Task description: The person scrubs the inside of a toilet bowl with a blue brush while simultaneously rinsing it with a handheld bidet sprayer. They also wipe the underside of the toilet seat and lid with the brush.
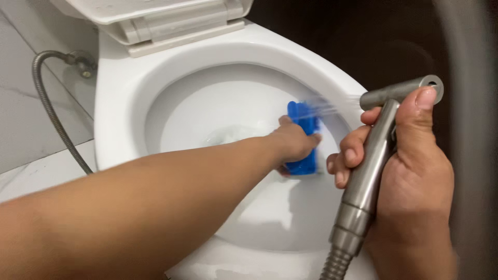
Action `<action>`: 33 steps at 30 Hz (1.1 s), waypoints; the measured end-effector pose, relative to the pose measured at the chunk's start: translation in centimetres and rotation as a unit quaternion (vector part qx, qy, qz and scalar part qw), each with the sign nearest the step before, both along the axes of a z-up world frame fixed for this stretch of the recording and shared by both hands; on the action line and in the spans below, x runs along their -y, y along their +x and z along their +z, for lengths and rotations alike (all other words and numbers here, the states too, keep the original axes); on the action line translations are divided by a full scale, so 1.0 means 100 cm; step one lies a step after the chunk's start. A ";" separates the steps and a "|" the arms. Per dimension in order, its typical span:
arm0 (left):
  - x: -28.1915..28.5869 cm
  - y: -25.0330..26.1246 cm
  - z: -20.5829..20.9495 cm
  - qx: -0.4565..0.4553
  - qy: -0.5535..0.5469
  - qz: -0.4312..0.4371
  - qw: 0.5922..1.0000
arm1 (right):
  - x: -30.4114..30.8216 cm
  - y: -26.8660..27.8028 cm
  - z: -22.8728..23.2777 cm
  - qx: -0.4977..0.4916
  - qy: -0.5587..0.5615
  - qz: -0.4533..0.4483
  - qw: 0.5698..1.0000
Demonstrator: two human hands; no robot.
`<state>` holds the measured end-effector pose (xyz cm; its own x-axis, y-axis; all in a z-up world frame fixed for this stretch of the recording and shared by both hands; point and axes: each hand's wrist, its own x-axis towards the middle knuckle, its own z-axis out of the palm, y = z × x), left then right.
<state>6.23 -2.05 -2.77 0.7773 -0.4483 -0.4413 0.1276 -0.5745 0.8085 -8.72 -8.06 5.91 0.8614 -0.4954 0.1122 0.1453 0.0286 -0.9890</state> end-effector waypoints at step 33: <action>-0.034 -0.047 0.012 0.133 0.210 -0.544 0.801 | -0.012 0.012 0.006 -0.135 -0.009 0.044 0.990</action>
